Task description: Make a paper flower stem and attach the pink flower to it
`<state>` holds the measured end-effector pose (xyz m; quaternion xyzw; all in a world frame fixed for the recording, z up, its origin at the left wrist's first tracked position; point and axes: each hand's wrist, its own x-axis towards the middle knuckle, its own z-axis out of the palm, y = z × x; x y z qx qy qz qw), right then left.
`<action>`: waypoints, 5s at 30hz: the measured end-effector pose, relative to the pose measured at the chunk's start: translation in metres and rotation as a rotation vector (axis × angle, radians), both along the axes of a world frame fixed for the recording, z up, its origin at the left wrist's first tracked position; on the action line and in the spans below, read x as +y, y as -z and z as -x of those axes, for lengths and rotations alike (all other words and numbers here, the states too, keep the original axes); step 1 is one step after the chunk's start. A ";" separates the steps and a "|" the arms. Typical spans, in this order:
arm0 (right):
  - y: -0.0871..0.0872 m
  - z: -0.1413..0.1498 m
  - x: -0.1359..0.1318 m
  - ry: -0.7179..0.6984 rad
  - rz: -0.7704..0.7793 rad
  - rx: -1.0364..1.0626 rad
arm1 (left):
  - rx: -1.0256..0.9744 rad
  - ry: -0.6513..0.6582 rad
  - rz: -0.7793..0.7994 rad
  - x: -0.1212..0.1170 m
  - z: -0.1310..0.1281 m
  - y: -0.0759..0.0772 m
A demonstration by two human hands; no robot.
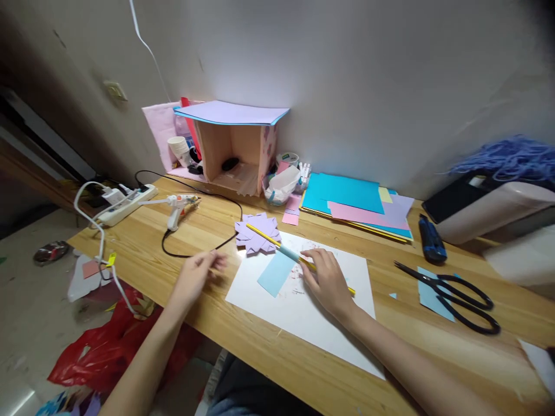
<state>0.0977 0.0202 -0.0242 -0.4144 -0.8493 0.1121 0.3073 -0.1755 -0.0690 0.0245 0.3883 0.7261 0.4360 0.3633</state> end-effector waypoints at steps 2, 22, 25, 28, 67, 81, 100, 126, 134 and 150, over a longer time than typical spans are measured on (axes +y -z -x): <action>0.001 0.000 -0.002 -0.050 -0.062 0.031 | 0.496 -0.309 -0.170 0.012 0.040 0.000; 0.011 -0.018 0.026 0.004 0.106 0.027 | 1.101 -0.361 0.201 0.001 0.181 -0.015; 0.012 -0.020 0.032 0.015 0.103 0.028 | 1.036 -0.418 0.090 -0.019 0.167 -0.037; 0.001 -0.011 0.024 0.022 0.082 0.066 | 0.929 -0.502 -0.032 -0.037 0.119 -0.062; -0.040 -0.028 -0.011 0.087 0.870 0.355 | 0.856 0.650 -0.316 0.026 -0.089 0.034; -0.042 -0.018 0.001 0.147 0.802 0.165 | 0.680 0.702 -0.290 0.022 -0.084 0.039; -0.043 -0.008 0.012 0.148 0.780 0.081 | 0.884 0.673 -0.412 0.022 -0.084 0.041; -0.045 -0.017 0.010 0.173 0.794 0.052 | 0.872 0.658 -0.424 0.021 -0.085 0.044; -0.048 -0.025 0.005 0.166 0.793 0.048 | 0.868 0.645 -0.444 0.022 -0.085 0.044; -0.051 -0.039 -0.003 0.233 0.793 0.029 | 0.871 0.650 -0.479 0.023 -0.086 0.041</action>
